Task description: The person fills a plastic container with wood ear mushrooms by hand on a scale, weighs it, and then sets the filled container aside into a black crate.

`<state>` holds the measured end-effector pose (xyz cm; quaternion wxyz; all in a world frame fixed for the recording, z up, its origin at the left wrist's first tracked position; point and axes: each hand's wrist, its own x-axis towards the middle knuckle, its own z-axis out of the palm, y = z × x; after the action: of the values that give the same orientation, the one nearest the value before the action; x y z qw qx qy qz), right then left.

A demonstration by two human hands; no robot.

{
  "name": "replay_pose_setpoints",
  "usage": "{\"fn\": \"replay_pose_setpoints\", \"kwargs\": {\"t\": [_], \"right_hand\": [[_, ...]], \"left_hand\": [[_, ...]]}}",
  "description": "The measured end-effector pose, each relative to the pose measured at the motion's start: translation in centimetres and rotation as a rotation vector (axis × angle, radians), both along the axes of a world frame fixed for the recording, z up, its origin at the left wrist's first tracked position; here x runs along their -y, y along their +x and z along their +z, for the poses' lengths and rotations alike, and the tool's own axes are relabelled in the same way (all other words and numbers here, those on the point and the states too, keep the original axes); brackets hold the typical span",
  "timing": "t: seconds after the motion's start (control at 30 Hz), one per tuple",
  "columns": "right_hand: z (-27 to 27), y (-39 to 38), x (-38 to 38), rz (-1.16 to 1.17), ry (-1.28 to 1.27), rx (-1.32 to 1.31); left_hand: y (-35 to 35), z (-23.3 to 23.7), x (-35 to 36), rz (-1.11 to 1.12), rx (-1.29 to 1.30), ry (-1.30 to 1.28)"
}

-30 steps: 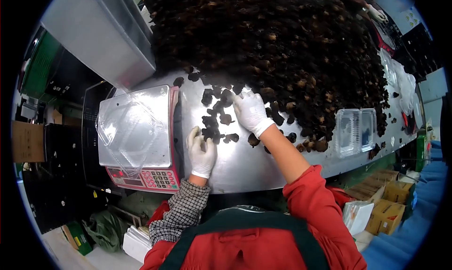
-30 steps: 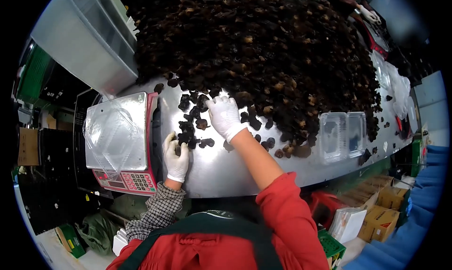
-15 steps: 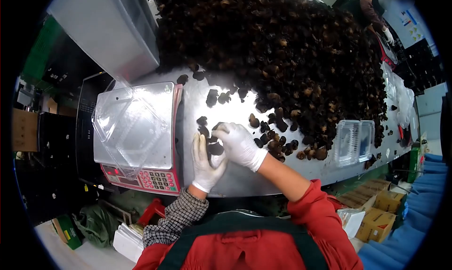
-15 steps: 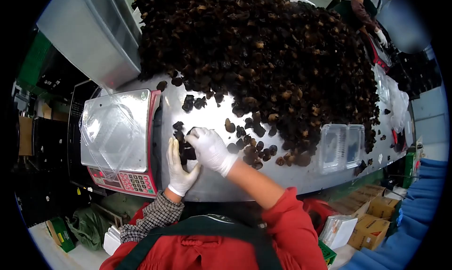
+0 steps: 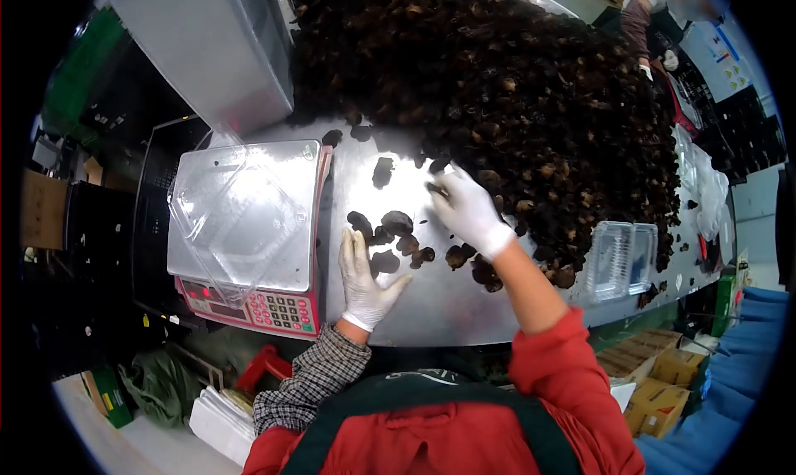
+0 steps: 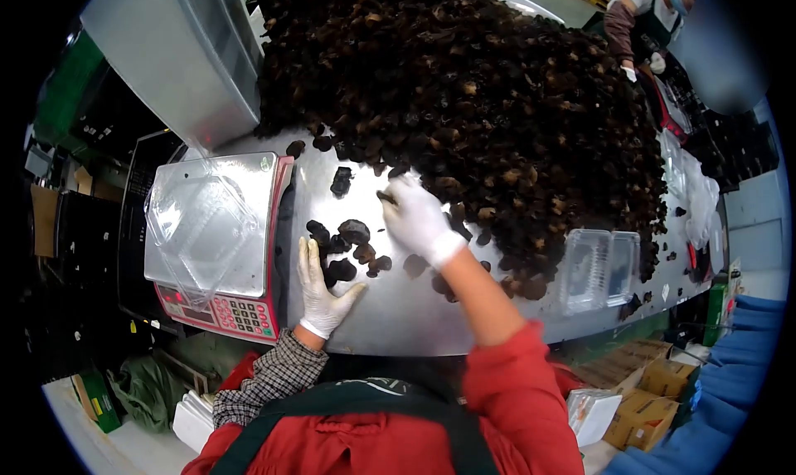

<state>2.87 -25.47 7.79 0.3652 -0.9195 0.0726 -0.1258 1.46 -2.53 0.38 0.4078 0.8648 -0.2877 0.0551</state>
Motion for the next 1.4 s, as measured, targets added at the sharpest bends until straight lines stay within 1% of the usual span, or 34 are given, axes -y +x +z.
{"fn": "replay_pose_setpoints", "kwargs": {"t": [0.07,0.1,0.13,0.2,0.27,0.3,0.33,0.4,0.47,0.5,0.53,0.6,0.67,0.73,0.77,0.8,0.83,0.87,0.93,1.0,1.07,1.13,1.17,1.2,1.27,1.33,1.37,1.4], "right_hand": [[3.8,-6.9,1.8,-0.069,0.095,-0.155],[4.8,-11.1,3.1,-0.075,0.054,-0.184],[5.5,-15.5,4.2,-0.132,0.067,-0.368],[4.2,-24.5,6.5,-0.161,-0.058,-0.607],[3.5,-30.2,6.5,-0.289,-0.242,-0.642],[3.8,-30.6,5.9,-0.367,-0.118,-0.651],[3.7,-30.4,5.3,-0.375,-0.004,-0.597],[1.6,-28.9,4.2,-0.362,-0.020,-0.374],[0.9,-25.9,2.8,-0.377,-0.106,-0.391],[0.4,-24.6,2.5,-0.347,-0.097,-0.307],[-0.2,-23.3,2.3,-0.316,-0.087,-0.225],[-1.5,-20.4,2.4,-0.276,-0.140,-0.123],[-2.6,-17.1,2.2,-0.259,-0.232,-0.107],[-3.5,-13.8,1.5,-0.315,-0.436,-0.071],[-4.8,-12.5,1.0,-0.315,-0.392,-0.100],[-4.4,-12.0,-0.1,-0.278,-0.423,-0.162],[-4.5,-12.1,-1.6,-0.237,-0.410,-0.130],[-4.6,-12.7,-3.5,-0.193,-0.399,-0.102],[-4.5,-14.3,-6.8,-0.074,-0.224,-0.021],[-4.2,-15.1,-9.1,-0.057,-0.152,0.058],[-3.8,-15.1,-8.5,-0.044,-0.146,0.080],[-3.6,-13.6,-6.4,-0.079,-0.211,0.040],[-3.5,-12.1,-5.4,-0.095,-0.225,0.109],[-3.9,-10.4,-4.4,-0.071,-0.217,0.161],[-4.4,-7.2,-3.4,0.020,-0.189,0.081],[-4.9,-3.7,-3.7,0.126,-0.231,0.062],[-5.0,-2.4,-4.2,0.166,-0.267,0.071],[-5.1,-1.3,-5.1,0.134,-0.409,0.101]], "left_hand": [[0.2,-0.2,-0.2,0.015,-0.008,0.000],[0.5,0.2,0.0,0.016,0.029,-0.020],[1.0,1.1,0.4,0.027,0.023,-0.040],[3.0,2.1,2.3,0.030,0.175,-0.010],[6.2,2.5,4.5,0.024,0.087,0.094],[8.2,1.9,5.9,0.084,0.104,0.196],[10.1,1.1,7.1,0.140,0.123,0.297],[13.5,0.0,8.6,0.079,-0.061,0.405],[14.4,-0.1,8.6,0.047,-0.012,0.456],[14.1,0.7,8.3,0.052,-0.097,0.368],[13.3,1.3,7.7,0.040,-0.022,0.294],[10.6,2.6,6.1,0.081,-0.095,0.131],[8.7,2.0,3.8,0.091,0.050,0.154],[7.4,0.4,2.5,0.101,0.072,0.300],[6.7,0.0,2.1,0.055,0.050,0.320],[6.0,0.0,1.8,0.010,0.028,0.340],[5.0,1.1,1.8,-0.048,-0.136,0.227],[3.6,2.2,1.7,-0.096,-0.162,0.208],[0.8,2.1,0.6,-0.202,-0.055,0.117],[-0.8,1.9,-0.5,-0.245,0.028,0.072],[-1.1,1.6,-1.5,-0.259,0.086,0.112],[-0.6,1.2,-1.9,-0.240,0.092,0.144],[-0.5,1.2,-2.0,-0.237,0.072,0.136],[-0.4,1.3,-2.0,-0.234,0.052,0.128],[-0.6,1.4,-2.5,-0.252,0.038,0.151],[-1.3,0.6,-2.7,-0.279,0.013,0.122],[-1.5,0.4,-2.7,-0.279,0.027,0.130],[-1.6,0.4,-2.7,-0.271,0.032,0.150]]}}
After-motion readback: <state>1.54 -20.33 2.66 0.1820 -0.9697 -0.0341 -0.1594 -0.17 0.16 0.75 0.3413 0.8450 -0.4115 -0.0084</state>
